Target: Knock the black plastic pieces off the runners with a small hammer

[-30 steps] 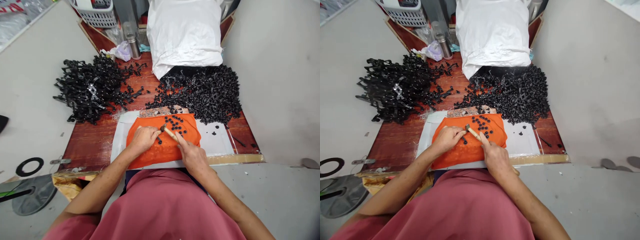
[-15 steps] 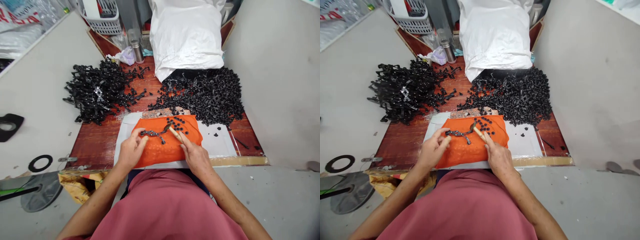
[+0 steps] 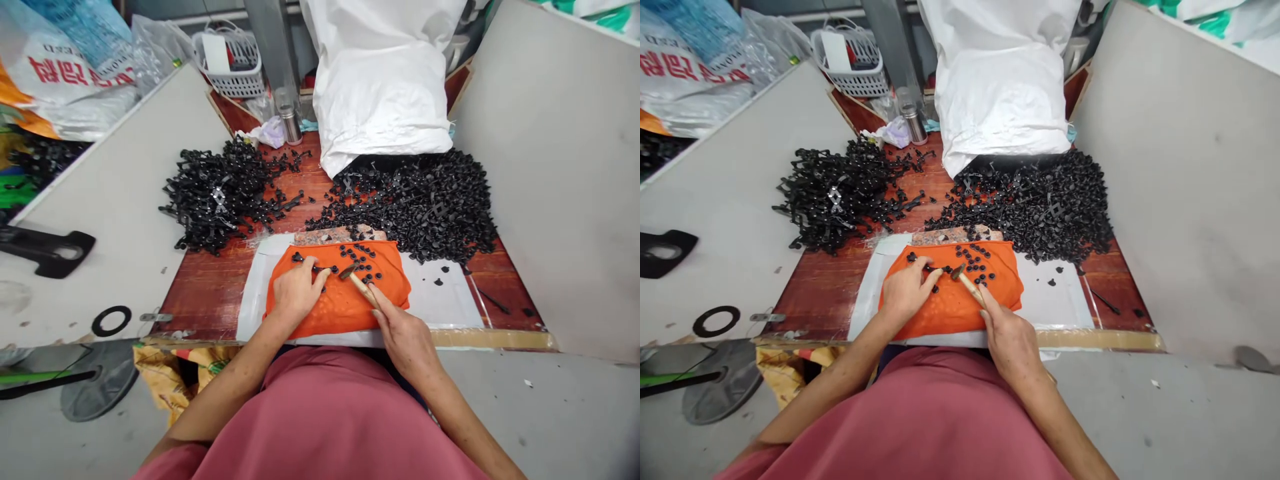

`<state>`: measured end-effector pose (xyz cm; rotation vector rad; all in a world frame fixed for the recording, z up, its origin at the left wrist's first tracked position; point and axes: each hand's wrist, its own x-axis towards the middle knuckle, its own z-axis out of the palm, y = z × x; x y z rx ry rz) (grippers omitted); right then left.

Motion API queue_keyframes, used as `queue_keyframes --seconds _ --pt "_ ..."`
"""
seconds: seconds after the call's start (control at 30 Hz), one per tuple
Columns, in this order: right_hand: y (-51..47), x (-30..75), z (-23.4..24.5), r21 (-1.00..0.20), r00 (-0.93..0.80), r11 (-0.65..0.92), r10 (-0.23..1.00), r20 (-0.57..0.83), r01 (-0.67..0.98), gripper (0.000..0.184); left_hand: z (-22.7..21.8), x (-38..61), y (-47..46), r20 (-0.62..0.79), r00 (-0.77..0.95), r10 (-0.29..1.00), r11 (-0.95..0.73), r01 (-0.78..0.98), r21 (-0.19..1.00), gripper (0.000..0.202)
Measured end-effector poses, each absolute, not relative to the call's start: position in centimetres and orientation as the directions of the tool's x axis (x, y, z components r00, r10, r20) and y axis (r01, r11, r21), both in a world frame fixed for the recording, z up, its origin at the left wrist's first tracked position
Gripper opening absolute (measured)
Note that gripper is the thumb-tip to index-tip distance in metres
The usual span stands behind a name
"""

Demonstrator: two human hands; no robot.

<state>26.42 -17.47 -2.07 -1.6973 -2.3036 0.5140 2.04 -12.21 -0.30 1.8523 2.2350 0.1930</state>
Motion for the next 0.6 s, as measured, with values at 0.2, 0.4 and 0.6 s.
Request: queue_keyframes --seconds 0.2,0.4,0.6 --pt "-17.5 27.3 -1.8 -0.58 -0.272 0.245 0.961 0.042 0.777 0.05 -2.0 0.7 -13.2 -0.009 -0.149 0.989 0.114 0.719 0.686 0.015" --pt "-17.8 27.7 -1.5 -0.636 -0.237 0.192 0.971 0.014 0.748 0.051 -2.3 -1.0 -13.0 -0.142 -0.058 0.988 0.15 0.534 0.832 0.043" --pt "-18.3 28.1 -1.9 -0.57 -0.258 0.211 0.966 -0.002 0.794 0.049 -1.0 -1.3 -11.4 -0.204 0.07 0.976 0.048 0.853 0.52 0.051"
